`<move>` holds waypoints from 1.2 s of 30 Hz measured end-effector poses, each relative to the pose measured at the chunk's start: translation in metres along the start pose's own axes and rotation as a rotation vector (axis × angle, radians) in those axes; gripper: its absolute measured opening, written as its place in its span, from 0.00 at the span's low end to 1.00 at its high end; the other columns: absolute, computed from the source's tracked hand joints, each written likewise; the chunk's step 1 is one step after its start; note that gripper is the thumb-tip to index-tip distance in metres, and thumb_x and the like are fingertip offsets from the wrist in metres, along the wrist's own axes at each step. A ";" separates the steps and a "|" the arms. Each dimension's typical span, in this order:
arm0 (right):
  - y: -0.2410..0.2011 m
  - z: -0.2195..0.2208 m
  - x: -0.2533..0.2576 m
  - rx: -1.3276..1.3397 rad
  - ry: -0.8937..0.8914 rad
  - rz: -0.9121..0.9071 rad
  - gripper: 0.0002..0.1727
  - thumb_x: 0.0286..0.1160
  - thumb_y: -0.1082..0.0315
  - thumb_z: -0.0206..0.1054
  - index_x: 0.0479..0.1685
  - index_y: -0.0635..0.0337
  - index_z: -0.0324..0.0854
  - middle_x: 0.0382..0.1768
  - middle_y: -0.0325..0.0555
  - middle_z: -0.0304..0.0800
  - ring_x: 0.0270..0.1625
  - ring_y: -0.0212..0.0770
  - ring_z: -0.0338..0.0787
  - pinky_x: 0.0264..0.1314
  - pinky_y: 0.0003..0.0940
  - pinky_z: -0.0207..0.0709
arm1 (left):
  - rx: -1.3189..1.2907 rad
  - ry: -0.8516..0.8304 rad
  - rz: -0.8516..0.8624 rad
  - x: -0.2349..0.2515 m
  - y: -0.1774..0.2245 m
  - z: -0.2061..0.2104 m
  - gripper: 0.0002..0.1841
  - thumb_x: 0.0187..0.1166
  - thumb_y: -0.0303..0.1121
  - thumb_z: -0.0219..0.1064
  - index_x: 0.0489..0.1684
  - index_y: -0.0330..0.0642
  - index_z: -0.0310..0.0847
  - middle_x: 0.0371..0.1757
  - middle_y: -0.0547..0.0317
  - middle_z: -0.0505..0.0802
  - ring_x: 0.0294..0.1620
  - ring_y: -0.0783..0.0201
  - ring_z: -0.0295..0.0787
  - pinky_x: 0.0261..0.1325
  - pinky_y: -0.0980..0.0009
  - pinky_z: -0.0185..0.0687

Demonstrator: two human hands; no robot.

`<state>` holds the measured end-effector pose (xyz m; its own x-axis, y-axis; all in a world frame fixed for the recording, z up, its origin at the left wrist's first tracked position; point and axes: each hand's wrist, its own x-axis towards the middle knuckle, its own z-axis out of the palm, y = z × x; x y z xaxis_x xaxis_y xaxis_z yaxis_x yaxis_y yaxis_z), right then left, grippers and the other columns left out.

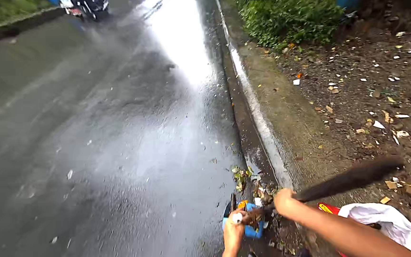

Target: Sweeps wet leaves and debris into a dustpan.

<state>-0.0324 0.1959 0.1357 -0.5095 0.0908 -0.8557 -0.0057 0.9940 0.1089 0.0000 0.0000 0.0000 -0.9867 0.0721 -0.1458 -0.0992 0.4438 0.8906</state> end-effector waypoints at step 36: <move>0.109 -0.059 0.205 0.301 0.234 0.170 0.32 0.86 0.69 0.59 0.91 0.56 0.62 0.73 0.72 0.81 0.71 0.73 0.84 0.68 0.71 0.76 | -0.130 0.359 -0.105 -0.006 -0.051 -0.106 0.08 0.59 0.15 0.65 0.34 0.23 0.73 0.48 0.49 0.92 0.55 0.72 0.89 0.61 0.71 0.85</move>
<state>-0.1887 0.3196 0.0022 -0.6634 0.2736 -0.6965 0.3296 0.9425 0.0563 -0.0025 -0.1178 0.0012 -0.9502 -0.2950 -0.1001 -0.1952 0.3136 0.9293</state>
